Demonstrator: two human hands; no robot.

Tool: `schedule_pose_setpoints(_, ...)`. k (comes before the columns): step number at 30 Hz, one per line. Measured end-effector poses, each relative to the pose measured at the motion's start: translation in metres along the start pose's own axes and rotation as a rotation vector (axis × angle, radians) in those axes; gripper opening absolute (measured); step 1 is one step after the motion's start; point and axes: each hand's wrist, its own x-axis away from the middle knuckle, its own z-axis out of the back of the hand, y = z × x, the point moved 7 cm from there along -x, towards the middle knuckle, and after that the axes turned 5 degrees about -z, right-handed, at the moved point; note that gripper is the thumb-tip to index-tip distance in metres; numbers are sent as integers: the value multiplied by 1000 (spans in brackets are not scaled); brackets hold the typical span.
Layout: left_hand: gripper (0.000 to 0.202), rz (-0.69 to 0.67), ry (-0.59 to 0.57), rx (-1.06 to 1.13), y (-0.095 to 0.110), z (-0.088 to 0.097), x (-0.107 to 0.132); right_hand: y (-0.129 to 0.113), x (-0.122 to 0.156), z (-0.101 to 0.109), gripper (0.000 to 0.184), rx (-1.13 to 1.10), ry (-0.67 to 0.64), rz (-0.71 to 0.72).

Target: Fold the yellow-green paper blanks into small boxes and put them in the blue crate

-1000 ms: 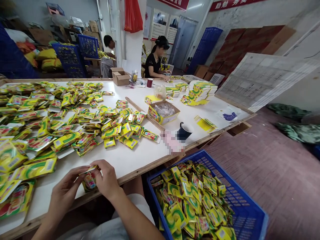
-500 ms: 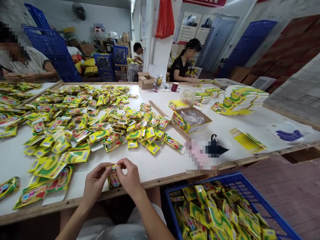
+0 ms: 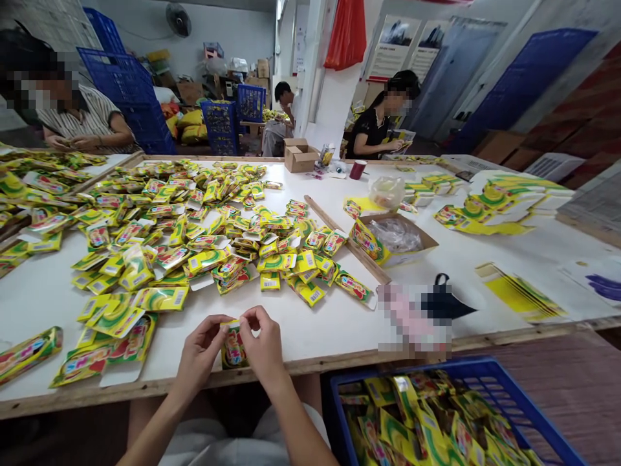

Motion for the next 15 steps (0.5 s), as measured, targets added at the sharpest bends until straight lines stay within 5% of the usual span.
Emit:
schedule_pose_setpoints(9, 19, -4, -5, -11, 0, 1, 0, 5, 13, 5, 12, -21, -96, 71)
schedule_pose_setpoints(15, 14, -128, -38, -93, 9, 1, 3, 6, 18, -6, 12, -45, -128, 112)
